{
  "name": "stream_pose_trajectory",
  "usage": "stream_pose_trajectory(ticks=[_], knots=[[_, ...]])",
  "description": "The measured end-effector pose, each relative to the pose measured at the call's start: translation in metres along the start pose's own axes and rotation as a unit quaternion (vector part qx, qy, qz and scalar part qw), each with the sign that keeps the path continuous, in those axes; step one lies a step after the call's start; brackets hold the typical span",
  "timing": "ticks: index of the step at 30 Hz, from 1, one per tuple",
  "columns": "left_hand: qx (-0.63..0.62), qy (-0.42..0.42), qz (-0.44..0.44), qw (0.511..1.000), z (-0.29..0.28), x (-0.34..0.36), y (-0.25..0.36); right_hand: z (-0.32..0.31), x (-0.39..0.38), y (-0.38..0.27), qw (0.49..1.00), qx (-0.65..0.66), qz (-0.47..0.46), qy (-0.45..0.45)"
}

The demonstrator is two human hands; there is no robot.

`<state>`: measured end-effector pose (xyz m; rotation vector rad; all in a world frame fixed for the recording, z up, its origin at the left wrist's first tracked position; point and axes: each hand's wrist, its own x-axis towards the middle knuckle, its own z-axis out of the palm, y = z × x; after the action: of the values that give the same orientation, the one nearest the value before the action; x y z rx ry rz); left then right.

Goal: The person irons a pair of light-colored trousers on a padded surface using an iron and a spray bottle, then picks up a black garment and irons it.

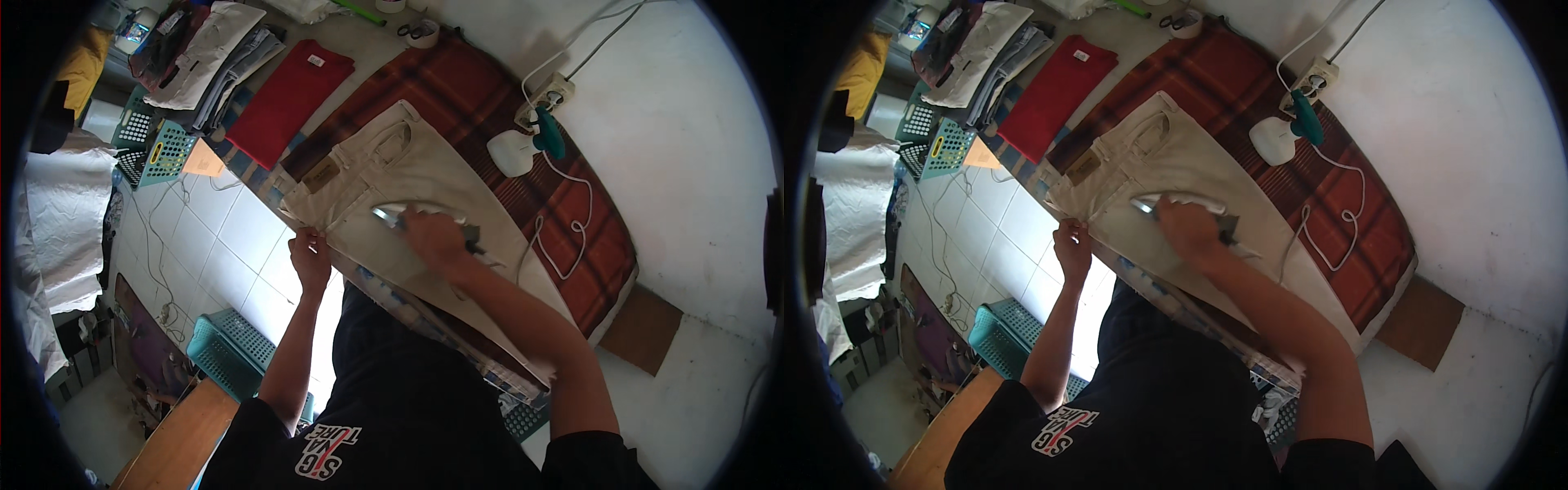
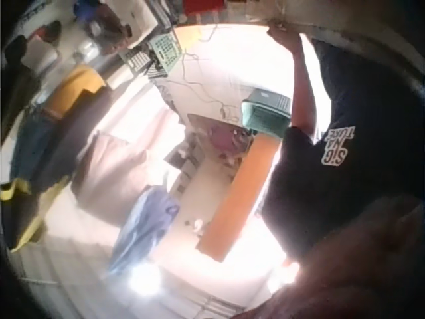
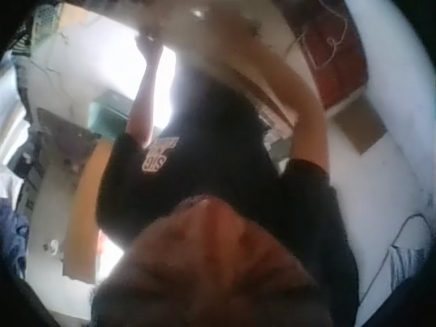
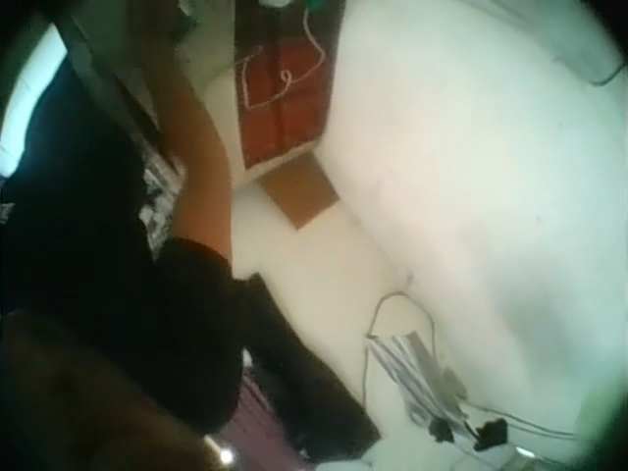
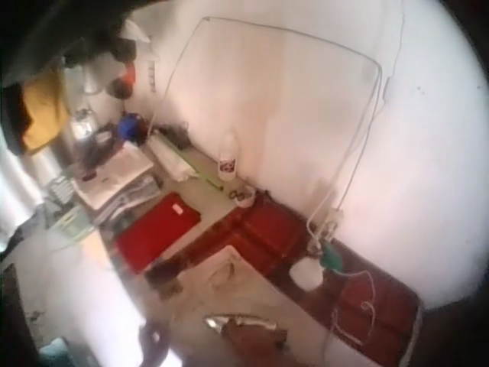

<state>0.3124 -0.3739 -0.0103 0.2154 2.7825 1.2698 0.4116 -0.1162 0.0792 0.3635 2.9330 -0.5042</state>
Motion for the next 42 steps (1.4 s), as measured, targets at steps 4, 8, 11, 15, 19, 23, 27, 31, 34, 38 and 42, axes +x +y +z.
stream_pose_trajectory(ticks=[4,8,11,15,19,23,27,31,34,38,42], knots=[[0.014,0.003,0.008,1.0,0.004,0.001,-0.004,-0.031,0.019,0.085,0.997,0.009,0.06,0.051],[0.028,0.008,0.022,0.999,0.009,0.005,-0.005,-0.05,0.04,0.131,0.992,-0.026,0.097,0.071],[0.015,0.008,0.003,1.0,0.009,0.006,-0.002,-0.046,0.028,0.134,0.996,0.019,0.071,0.056],[0.034,0.025,-0.004,0.999,0.014,0.003,-0.006,-0.037,-0.046,0.099,0.997,0.056,0.043,-0.032],[0.03,0.034,-0.009,0.999,0.014,0.005,-0.007,-0.013,-0.133,0.077,0.984,0.05,0.122,-0.117],[0.064,0.033,0.009,0.997,0.014,0.005,-0.001,-0.009,-0.186,0.133,0.976,0.017,0.216,-0.034],[0.095,0.033,0.023,0.995,0.016,0.006,-0.004,-0.03,-0.231,0.242,0.974,0.006,0.22,0.05],[0.085,0.051,0.039,0.994,0.015,0.006,0.002,-0.069,-0.254,0.311,0.972,-0.023,0.214,0.089],[0.136,0.087,0.038,0.986,0.032,-0.014,0.034,-0.078,-0.268,0.334,0.944,-0.13,0.287,0.099],[0.128,-0.041,0.294,0.946,0.053,-0.055,0.066,-0.052,-0.274,0.289,0.87,-0.195,0.365,0.267],[0.186,-0.26,0.466,0.825,0.085,-0.115,0.117,0.016,-0.335,0.222,0.745,-0.064,0.476,0.463]])
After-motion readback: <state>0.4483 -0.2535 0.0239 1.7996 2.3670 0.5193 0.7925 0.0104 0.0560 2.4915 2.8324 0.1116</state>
